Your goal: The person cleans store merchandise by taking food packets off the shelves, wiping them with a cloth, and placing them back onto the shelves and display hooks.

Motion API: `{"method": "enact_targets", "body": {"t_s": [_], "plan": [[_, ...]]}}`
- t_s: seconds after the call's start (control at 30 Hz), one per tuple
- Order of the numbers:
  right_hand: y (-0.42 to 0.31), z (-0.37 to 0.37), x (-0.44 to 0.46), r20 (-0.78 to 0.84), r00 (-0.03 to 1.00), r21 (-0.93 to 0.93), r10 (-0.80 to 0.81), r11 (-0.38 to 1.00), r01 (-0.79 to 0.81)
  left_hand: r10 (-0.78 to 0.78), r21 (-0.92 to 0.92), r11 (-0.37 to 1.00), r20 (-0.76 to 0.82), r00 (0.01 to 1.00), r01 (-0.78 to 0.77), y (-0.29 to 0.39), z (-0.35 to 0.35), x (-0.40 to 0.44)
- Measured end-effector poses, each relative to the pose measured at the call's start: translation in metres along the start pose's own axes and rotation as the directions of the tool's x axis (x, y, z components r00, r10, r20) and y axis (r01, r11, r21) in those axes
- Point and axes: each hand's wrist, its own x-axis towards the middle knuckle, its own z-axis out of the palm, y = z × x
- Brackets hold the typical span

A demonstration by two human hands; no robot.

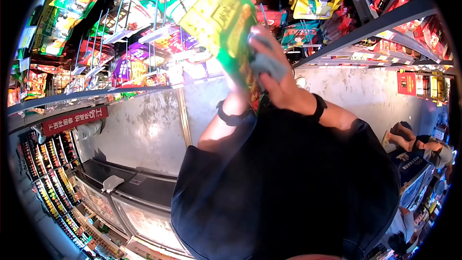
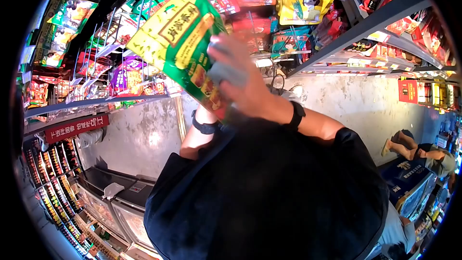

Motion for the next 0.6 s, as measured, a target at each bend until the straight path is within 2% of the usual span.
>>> {"method": "enact_targets", "body": {"t_s": [0.1,0.13,0.23,0.27,0.4,0.5,0.53,0.6], "plan": [[-0.02,0.003,0.001,-0.033,0.997,0.166,0.071,0.984,-0.065,-0.004,0.013,1.0,0.016,1.0,0.004,-0.004,-0.003,0.0],[-0.017,-0.001,0.008,-0.02,1.0,0.192,0.002,0.981,0.002,-0.006,0.02,1.0,0.026,1.0,0.006,-0.004,-0.003,0.0],[0.005,-0.011,0.024,-0.036,0.991,-0.037,-0.129,0.991,0.127,-0.027,0.03,0.999,0.04,0.999,0.026,-0.003,-0.002,-0.006],[0.017,-0.014,0.031,-0.077,0.988,-0.015,-0.135,0.991,0.135,-0.029,0.03,0.999,0.044,0.999,0.028,-0.002,-0.001,-0.008],[0.018,-0.006,0.02,-0.166,0.983,0.04,0.081,0.996,-0.076,-0.009,0.041,0.999,0.048,0.999,0.007,0.0,0.001,-0.007],[0.004,0.009,0.004,-0.143,0.984,0.1,0.11,0.99,-0.096,0.029,0.066,0.997,0.053,0.998,-0.033,0.0,0.0,-0.004],[-0.001,0.007,-0.001,-0.07,0.992,0.107,0.105,0.989,-0.098,0.032,0.071,0.997,0.059,0.998,-0.036,-0.001,-0.001,-0.004],[-0.006,0.003,-0.002,-0.026,0.999,0.084,0.03,0.996,-0.027,0.032,0.095,0.995,0.085,0.996,-0.04,-0.002,-0.003,-0.003]]}}
